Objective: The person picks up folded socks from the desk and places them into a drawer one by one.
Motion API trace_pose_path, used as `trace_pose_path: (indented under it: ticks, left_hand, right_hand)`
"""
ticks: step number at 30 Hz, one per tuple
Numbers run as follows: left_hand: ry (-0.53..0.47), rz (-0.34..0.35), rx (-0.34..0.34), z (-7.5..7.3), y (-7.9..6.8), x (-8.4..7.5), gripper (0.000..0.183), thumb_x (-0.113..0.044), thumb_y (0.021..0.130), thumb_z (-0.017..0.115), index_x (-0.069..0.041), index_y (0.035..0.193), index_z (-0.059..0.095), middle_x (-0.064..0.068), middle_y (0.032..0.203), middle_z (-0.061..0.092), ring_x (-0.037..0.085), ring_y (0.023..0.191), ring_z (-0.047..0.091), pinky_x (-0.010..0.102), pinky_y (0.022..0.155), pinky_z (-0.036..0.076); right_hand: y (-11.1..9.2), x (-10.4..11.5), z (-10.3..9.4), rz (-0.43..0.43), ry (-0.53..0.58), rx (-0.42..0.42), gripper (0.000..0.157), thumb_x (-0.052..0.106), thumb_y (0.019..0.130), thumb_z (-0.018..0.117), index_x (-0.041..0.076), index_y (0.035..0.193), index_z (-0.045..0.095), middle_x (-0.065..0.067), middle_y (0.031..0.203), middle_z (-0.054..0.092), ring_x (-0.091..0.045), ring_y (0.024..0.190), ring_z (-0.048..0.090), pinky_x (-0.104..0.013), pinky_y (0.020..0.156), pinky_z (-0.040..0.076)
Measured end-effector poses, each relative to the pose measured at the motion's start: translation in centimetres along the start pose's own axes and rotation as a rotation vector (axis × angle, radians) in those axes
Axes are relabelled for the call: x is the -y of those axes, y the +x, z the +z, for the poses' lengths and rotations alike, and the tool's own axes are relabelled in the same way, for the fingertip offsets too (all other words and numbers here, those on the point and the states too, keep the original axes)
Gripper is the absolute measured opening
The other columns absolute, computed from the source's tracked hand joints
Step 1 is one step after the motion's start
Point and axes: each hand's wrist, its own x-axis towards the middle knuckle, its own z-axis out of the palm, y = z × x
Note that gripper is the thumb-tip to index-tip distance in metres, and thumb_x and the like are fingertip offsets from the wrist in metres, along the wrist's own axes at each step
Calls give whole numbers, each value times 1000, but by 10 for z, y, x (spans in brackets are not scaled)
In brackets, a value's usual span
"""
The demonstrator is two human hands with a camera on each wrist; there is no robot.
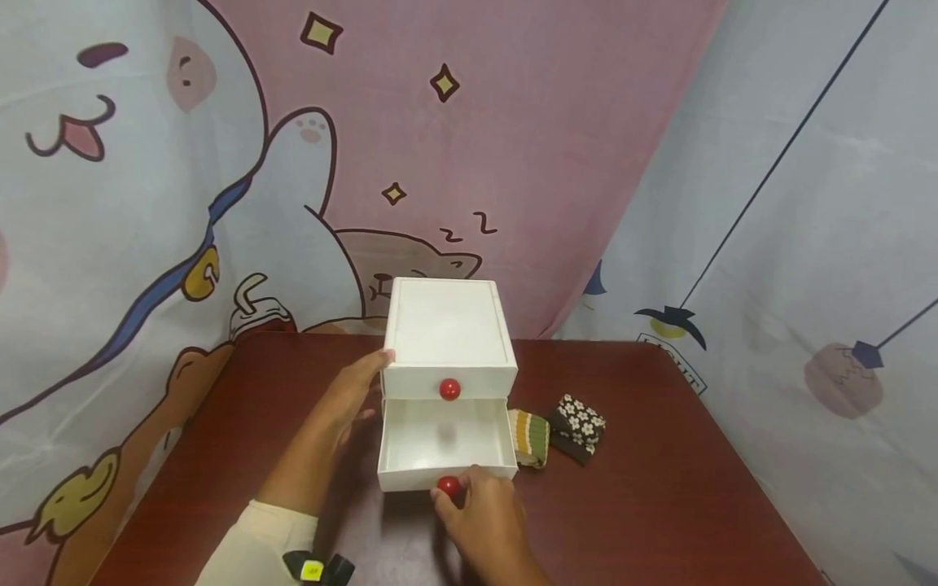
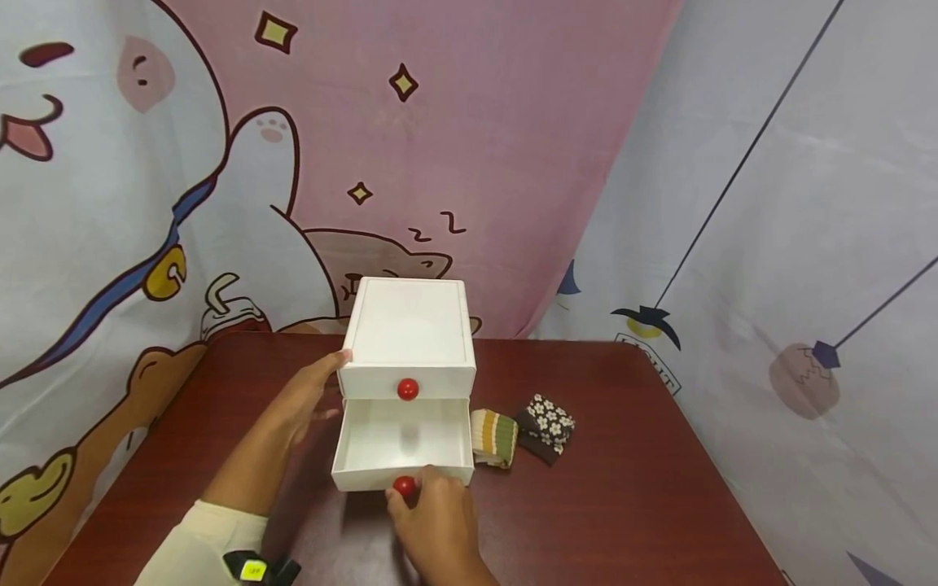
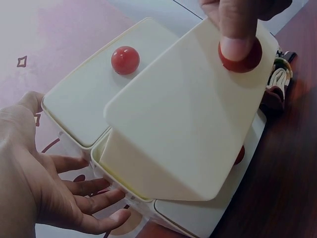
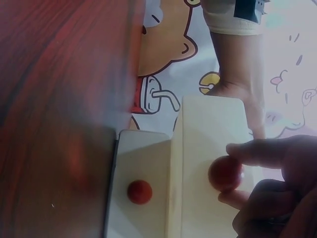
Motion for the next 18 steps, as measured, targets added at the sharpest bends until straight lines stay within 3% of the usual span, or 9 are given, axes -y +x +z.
trace_pose_path:
  ticks: [3, 8, 14, 18]
  left_hand:
    - [-3, -4, -3, 0, 0, 0, 75, -62, 106, 54, -15, 164, 47, 22, 162, 55, 42, 152, 50, 73, 117, 41]
    - [-6, -1, 0, 0, 0, -1, 74, -61, 106, 54, -16, 164, 47, 21, 162, 55, 42, 152, 50, 73, 117, 41]
    - [-1, -3, 8, -1, 0, -2, 75, -61, 106, 54, -16, 166, 45, 20, 167, 50, 43, 156, 46, 73, 118, 40]
    - [5, -4, 5, -1, 1, 0, 75, -61, 107, 53, -16, 167, 44, 20, 168, 50, 43, 157, 45, 72, 117, 41]
  right_hand:
    - [-1, -1, -3, 0, -4, 9, 36, 47, 82, 95, 22, 75, 70, 11, 63, 62, -5, 60, 50, -28, 55, 41]
    - [-1, -5, -8, -17, 41, -68, 37, 54, 87, 89, 26, 70, 72, 14, 59, 60, 0, 56, 47, -25, 53, 39]
    - [12, -18, -15, -183, 260, -300, 39, 21, 90, 89, 24, 60, 65, 18, 47, 40, 13, 48, 30, -12, 43, 28]
    - [21, -26, -25, -247, 302, -414, 42, 10, 91, 86, 22, 59, 61, 15, 45, 38, 15, 49, 25, -10, 43, 24]
